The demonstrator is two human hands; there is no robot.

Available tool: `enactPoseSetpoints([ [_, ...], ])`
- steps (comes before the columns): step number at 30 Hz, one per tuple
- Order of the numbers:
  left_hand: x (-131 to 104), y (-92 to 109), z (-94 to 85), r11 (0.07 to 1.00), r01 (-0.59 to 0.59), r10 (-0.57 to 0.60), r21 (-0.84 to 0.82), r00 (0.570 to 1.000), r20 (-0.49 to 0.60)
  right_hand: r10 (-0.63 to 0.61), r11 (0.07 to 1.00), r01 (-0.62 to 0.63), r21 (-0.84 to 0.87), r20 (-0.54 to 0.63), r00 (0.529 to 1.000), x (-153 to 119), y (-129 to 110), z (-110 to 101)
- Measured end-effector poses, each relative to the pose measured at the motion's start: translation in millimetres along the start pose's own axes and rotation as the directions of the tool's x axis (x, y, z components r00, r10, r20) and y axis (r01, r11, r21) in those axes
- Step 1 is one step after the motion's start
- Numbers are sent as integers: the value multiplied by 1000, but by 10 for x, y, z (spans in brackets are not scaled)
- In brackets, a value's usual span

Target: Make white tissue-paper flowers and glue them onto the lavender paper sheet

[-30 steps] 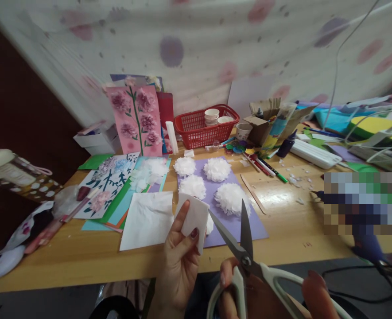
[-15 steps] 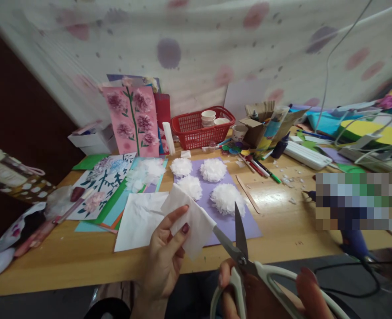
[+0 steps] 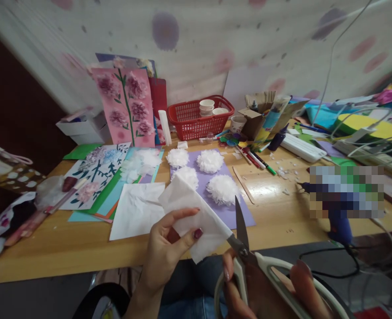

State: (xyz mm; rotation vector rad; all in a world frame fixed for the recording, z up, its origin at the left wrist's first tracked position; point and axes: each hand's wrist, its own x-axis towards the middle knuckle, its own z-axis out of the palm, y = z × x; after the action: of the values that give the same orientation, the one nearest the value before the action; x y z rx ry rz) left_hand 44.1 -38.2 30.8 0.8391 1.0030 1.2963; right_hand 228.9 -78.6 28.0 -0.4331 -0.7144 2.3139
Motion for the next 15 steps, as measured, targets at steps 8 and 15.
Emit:
enactPoseSetpoints([
  [8,-45,39,59,993,-100,103,55,993,-58,-15,997,11,82,44,999,-39,7,-47],
  [15,-63,19,85,986,-157,161,63,985,-60,-227,974,227,11,89,970,-19,113,-106],
])
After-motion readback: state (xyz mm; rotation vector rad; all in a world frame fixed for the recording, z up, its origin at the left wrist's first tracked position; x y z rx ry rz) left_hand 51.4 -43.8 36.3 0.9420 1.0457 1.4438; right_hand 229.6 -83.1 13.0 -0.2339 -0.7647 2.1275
